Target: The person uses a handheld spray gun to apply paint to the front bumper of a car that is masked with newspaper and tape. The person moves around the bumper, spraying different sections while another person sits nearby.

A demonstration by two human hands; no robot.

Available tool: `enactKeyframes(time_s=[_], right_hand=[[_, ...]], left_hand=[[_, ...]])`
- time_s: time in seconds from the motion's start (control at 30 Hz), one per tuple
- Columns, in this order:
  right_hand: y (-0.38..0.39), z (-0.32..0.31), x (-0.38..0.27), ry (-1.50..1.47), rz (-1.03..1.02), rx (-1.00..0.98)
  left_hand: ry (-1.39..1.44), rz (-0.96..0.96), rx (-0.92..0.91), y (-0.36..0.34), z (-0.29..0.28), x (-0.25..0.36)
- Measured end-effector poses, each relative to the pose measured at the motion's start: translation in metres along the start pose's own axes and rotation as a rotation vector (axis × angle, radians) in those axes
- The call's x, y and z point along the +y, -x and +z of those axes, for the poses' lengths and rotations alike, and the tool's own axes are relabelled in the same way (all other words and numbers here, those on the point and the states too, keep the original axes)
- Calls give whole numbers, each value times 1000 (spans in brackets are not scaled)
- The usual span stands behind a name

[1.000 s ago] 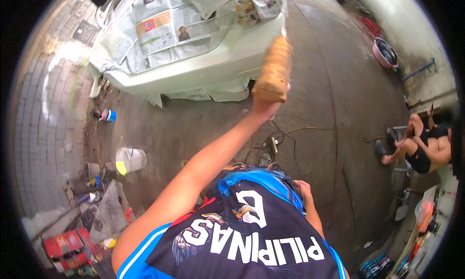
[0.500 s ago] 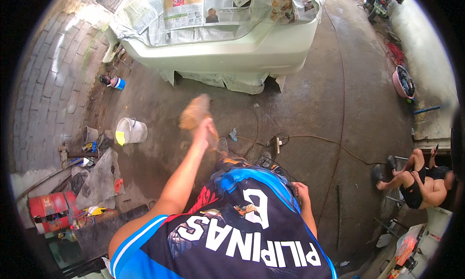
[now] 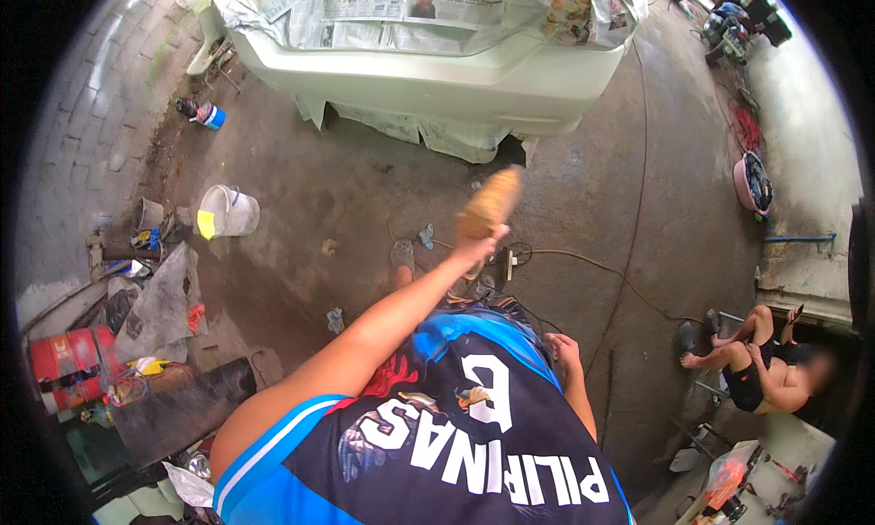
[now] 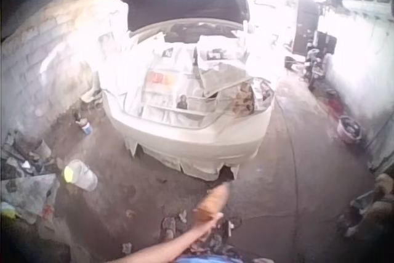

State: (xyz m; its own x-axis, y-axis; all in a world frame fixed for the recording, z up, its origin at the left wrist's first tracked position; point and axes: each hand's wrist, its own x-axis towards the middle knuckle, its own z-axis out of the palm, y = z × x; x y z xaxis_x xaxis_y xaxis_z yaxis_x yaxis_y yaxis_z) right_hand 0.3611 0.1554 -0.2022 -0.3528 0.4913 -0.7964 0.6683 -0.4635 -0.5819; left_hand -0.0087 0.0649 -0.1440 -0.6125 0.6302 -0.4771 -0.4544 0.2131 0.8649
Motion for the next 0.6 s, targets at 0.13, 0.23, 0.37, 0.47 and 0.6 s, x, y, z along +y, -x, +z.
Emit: enactKeyframes(time_s=[0.13,0.23,0.37,0.47,0.6], right_hand=[[8,-5,2,-56,-10,14],[15,-3,12,-25,-30,22],[17,12,25,-17,12,-3],[9,24,26,34,94,-32],[-8,48,2,-30,109,-63]], left_hand=[[-360,728,-136,-25,38,-18],[-370,670,25,-28,29,-21],[-97,12,-24,-18,-46,-3],[-9,-21,179,-21,-134,16],[253,113,483,-26,-258,44]])
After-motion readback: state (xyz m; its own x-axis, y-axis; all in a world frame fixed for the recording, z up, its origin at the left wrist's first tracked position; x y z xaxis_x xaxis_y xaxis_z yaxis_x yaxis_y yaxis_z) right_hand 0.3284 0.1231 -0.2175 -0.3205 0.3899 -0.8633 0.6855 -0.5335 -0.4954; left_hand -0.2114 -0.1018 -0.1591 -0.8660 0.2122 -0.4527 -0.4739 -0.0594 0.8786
